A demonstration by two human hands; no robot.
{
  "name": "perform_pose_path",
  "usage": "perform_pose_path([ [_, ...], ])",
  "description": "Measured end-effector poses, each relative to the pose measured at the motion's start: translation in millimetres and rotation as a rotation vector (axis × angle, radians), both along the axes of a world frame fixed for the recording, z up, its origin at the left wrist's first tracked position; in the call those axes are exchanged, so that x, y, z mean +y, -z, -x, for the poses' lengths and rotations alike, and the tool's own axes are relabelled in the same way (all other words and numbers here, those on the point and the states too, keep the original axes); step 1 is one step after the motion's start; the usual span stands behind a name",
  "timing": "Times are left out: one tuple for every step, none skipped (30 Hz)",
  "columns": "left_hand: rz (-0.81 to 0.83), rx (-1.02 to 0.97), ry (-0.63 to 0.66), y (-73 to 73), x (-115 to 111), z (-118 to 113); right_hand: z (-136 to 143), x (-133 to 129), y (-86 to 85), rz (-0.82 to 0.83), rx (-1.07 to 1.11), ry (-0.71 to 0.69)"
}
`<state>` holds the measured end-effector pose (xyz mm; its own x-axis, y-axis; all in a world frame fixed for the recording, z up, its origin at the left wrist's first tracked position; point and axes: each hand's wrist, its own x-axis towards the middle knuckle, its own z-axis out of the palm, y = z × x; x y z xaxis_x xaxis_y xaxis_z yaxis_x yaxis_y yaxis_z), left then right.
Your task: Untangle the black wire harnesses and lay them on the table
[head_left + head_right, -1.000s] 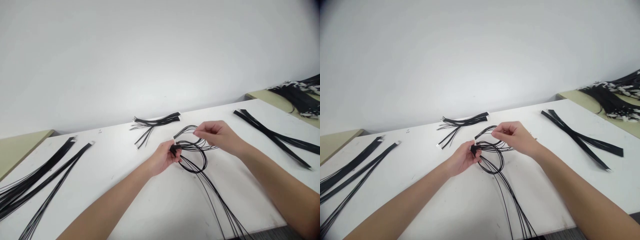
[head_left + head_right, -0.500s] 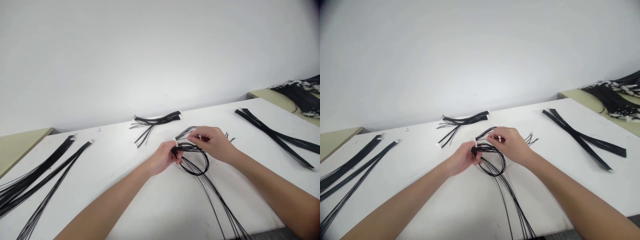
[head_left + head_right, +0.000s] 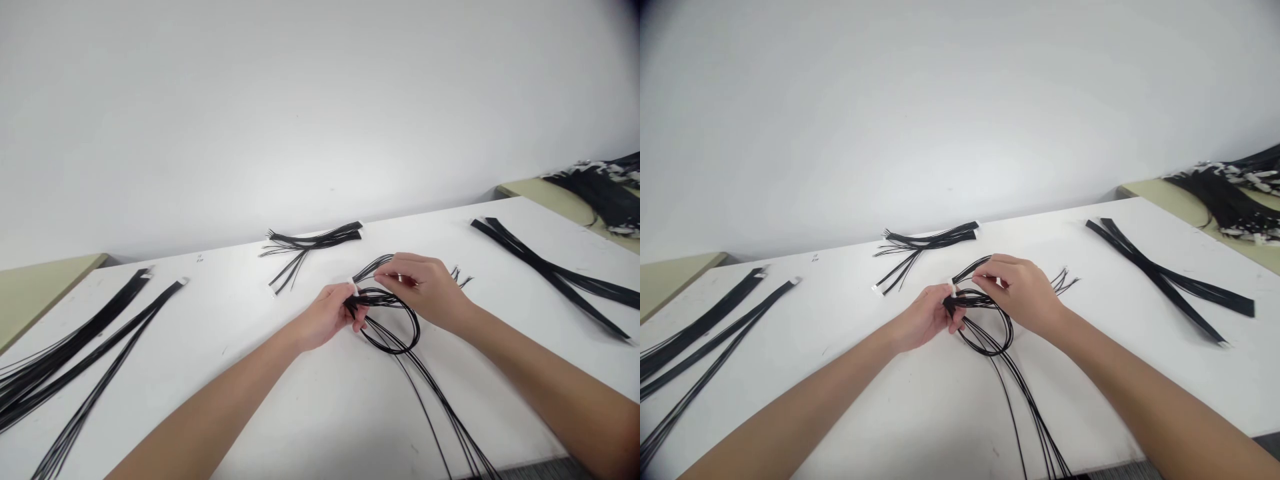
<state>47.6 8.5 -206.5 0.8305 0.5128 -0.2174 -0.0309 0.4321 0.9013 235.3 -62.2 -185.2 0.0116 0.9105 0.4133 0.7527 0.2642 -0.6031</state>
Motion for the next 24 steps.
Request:
perform_pose_path([
  [-0.003,0.001,0.004,0.3,0.3,0.2,0.5,-0.3,0.4,-0.018,-0.020,0.001],
  [-0.006,0.002,0.009,0.5,0.6,0.3,0.9,-0.5,0.5,-0.031,-0.038,0.004],
  [-0.007,0.003,0.014,0.7,0.8,0.5,1.2,-0.7,0.4,-0.040,-0.053,0.009],
  [-0.008,0.003,0.019,0.7,1.0,0.6,1.4,-0.8,0.1,-0.047,-0.064,0.012],
  [-0.008,0.003,0.024,0.5,1.1,0.7,1.4,-0.9,-0.1,-0.053,-0.073,0.015],
  [-0.007,0.002,0.029,0.3,1.2,0.8,1.3,-1.1,-0.4,-0.063,-0.080,0.012],
  [-0.006,0.001,0.034,-0.1,1.2,0.9,1.1,-1.2,-0.5,-0.076,-0.088,0.006],
  [-0.005,-0.001,0.041,-0.6,1.3,1.0,0.8,-1.4,-0.5,-0.093,-0.099,-0.002],
  [-0.004,-0.003,0.047,-1.1,1.4,1.0,0.6,-1.7,-0.3,-0.110,-0.116,-0.008],
  [-0.002,-0.005,0.054,-1.5,1.5,1.1,0.4,-1.9,0.0,-0.126,-0.138,-0.012],
  [0.001,-0.007,0.060,-1.7,1.6,1.3,0.2,-2.2,0.4,-0.140,-0.162,-0.015],
  [0.003,-0.009,0.065,-1.9,1.7,1.4,0.2,-2.4,0.8,-0.151,-0.185,-0.014],
  [0.006,-0.009,0.069,-1.9,1.8,1.5,0.3,-2.6,1.2,-0.159,-0.204,-0.015],
  [0.007,-0.009,0.071,-1.8,2.0,1.7,0.4,-2.7,1.5,-0.166,-0.218,-0.017],
  [0.008,-0.008,0.073,-1.7,2.0,1.8,0.7,-2.7,1.8,-0.171,-0.226,-0.021],
  [0.008,-0.007,0.075,-1.6,2.1,1.9,0.9,-2.6,2.1,-0.179,-0.228,-0.025],
  [0.007,-0.006,0.076,-1.5,2.1,2.1,1.2,-2.5,2.3,-0.187,-0.227,-0.029],
  [0.006,-0.006,0.078,-1.5,2.1,2.2,1.5,-2.3,2.5,-0.194,-0.225,-0.033],
  [0.004,-0.006,0.080,-1.5,2.1,2.3,1.8,-2.2,2.8,-0.200,-0.224,-0.036],
  [0.002,-0.007,0.082,-1.6,2.0,2.5,2.1,-2.1,3.0,-0.205,-0.224,-0.036],
  [0.000,-0.007,0.084,-1.6,2.0,2.7,2.4,-2.1,3.3,-0.208,-0.227,-0.036],
  [-0.002,-0.006,0.086,-1.5,2.1,2.9,2.7,-2.1,3.5,-0.209,-0.230,-0.034],
  [-0.005,-0.006,0.087,-1.4,2.2,3.1,3.0,-2.2,3.7,-0.208,-0.234,-0.032],
  [-0.006,-0.006,0.089,-1.2,2.4,3.3,3.3,-2.3,3.8,-0.209,-0.236,-0.030],
])
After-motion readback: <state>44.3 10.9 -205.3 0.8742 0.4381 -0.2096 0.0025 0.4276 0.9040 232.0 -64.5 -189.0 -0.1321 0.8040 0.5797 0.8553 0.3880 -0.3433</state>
